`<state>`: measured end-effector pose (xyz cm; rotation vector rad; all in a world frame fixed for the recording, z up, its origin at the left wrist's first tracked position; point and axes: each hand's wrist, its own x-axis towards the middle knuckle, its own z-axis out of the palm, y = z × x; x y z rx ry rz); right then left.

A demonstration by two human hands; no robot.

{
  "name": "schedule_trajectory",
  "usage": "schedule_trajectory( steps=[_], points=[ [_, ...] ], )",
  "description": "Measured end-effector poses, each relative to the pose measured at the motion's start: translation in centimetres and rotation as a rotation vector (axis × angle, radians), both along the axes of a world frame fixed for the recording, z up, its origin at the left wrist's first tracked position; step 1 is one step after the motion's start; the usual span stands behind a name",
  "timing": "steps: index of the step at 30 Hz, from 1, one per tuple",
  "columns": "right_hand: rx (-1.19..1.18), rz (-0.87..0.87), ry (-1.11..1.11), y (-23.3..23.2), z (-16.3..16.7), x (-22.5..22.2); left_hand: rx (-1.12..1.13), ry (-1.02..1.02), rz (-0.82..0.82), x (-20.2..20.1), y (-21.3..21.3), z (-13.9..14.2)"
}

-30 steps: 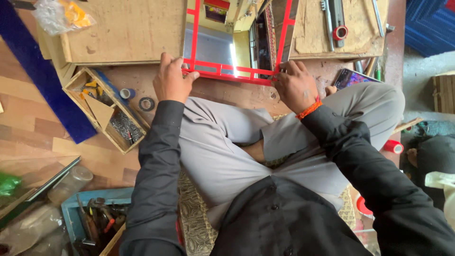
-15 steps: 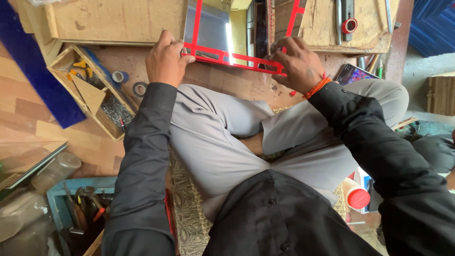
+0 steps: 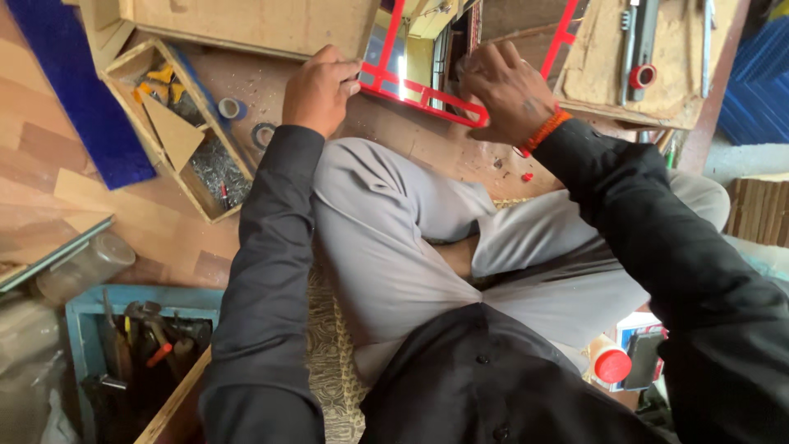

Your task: The person applies red tape to the edges of a mirror, creating a decorative border. They tear off pieces of tape and carefully place them along the mirror's perimeter, forming a pattern.

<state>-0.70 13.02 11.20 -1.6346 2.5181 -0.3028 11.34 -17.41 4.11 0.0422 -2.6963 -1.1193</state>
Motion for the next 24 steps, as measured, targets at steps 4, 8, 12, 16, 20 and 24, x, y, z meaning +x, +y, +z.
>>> schedule_trajectory(
  steps=[4, 8, 12, 16, 20, 24],
  points=[
    [-0.035, 0.062, 0.023, -5.9, -1.6, -0.8, 0.009, 0.036, -0.007, -0.2, -0.9, -0.3],
    [-0.075, 0.082, -0.007, -11.1, -3.5, -1.2, -0.051, 0.004, -0.01, -0.5, -1.5, -0.7],
    [-0.192, 0.059, 0.054, -15.2, -5.7, -1.2, -0.041, 0.062, -0.007, -0.6, -1.9, -1.4],
    [-0.204, -0.099, -0.013, -17.0, -6.3, -0.3, 0.021, 0.076, 0.048, -0.2, -1.7, -1.6],
    [-0.32, -0.058, -0.03, -15.7, -4.6, 2.0, -0.019, 0.131, 0.179, 1.3, -1.0, -1.2],
    [-0.359, 0.149, 0.039, -13.2, -3.2, 3.6, 0.253, 0.155, 0.486, 3.4, -0.5, -0.2]
  ],
)
